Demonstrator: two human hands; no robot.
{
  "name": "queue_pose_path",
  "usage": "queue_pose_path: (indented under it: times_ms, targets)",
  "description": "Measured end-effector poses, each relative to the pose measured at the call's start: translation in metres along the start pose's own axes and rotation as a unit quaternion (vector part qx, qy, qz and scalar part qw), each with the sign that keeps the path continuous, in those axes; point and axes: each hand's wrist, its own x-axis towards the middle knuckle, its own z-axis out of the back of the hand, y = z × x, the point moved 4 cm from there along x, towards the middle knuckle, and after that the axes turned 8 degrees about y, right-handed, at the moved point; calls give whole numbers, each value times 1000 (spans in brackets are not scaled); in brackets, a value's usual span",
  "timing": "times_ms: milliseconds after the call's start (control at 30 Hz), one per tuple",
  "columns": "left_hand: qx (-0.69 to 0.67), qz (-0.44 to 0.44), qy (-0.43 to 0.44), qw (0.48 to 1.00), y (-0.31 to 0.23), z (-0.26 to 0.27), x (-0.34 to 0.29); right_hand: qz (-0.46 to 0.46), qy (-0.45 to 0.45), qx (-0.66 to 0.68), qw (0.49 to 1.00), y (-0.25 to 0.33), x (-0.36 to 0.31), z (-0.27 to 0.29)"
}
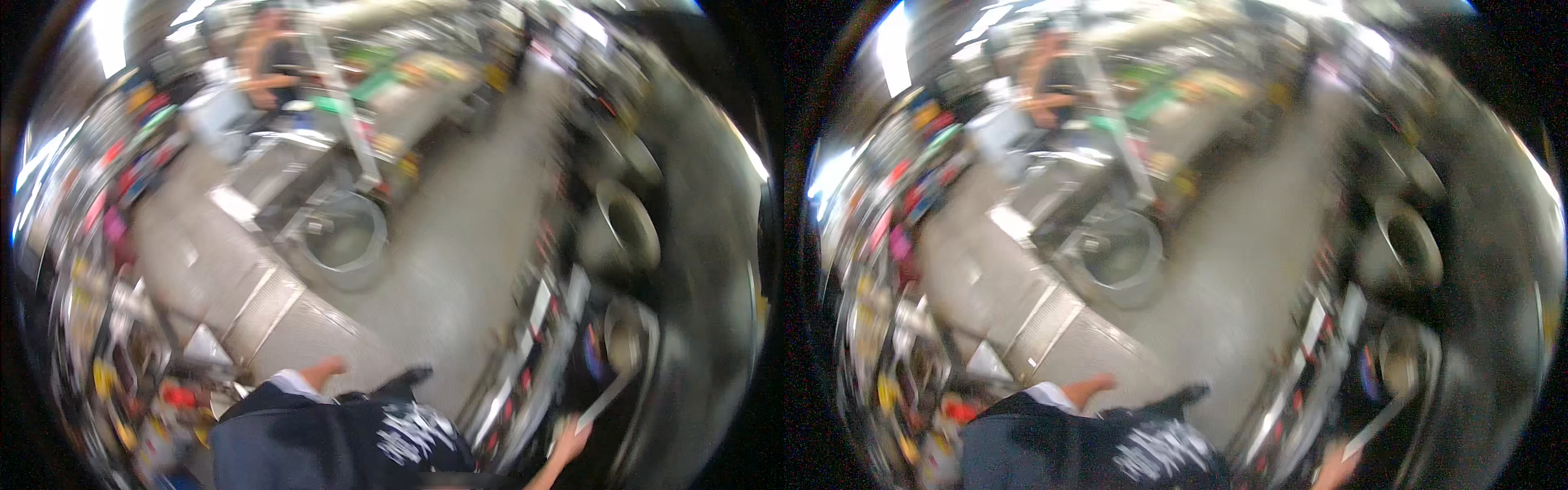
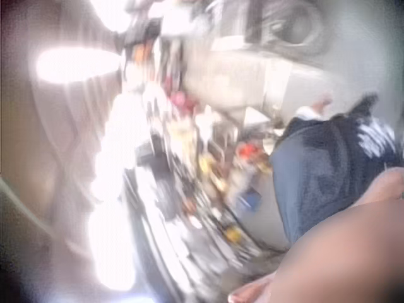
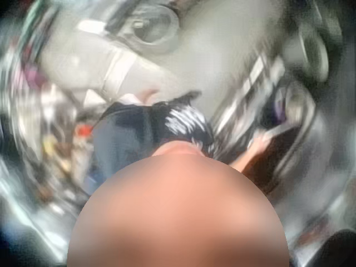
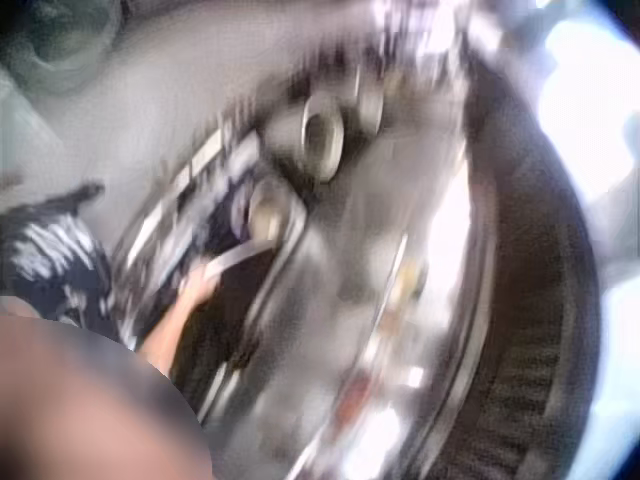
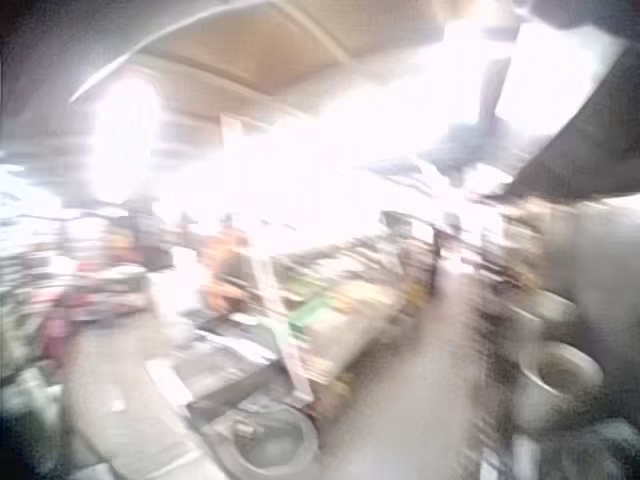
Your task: The person cooks food in a commercial kitchen. They stir a pot on the stove with a ladle, transfer contents to a pan, add an egg, and stir again while other staff move around the kitchen.
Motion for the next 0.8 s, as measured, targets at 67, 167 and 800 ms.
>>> queue_pose_path:
  times_ms: [67, 167, 800]
  targets:
    - [33, -43, 27, 998, -80, 47, 82, 59, -95, -296, 949, -24, -2, -21]
    - [-139, -90, -21, 986, -201, 117, 140, -30, -44, -504, 862, -59, 5, -48]
    - [-373, -354, 255, 819, -640, 236, 98, -274, 16, -331, 903, 24, 83, -26]
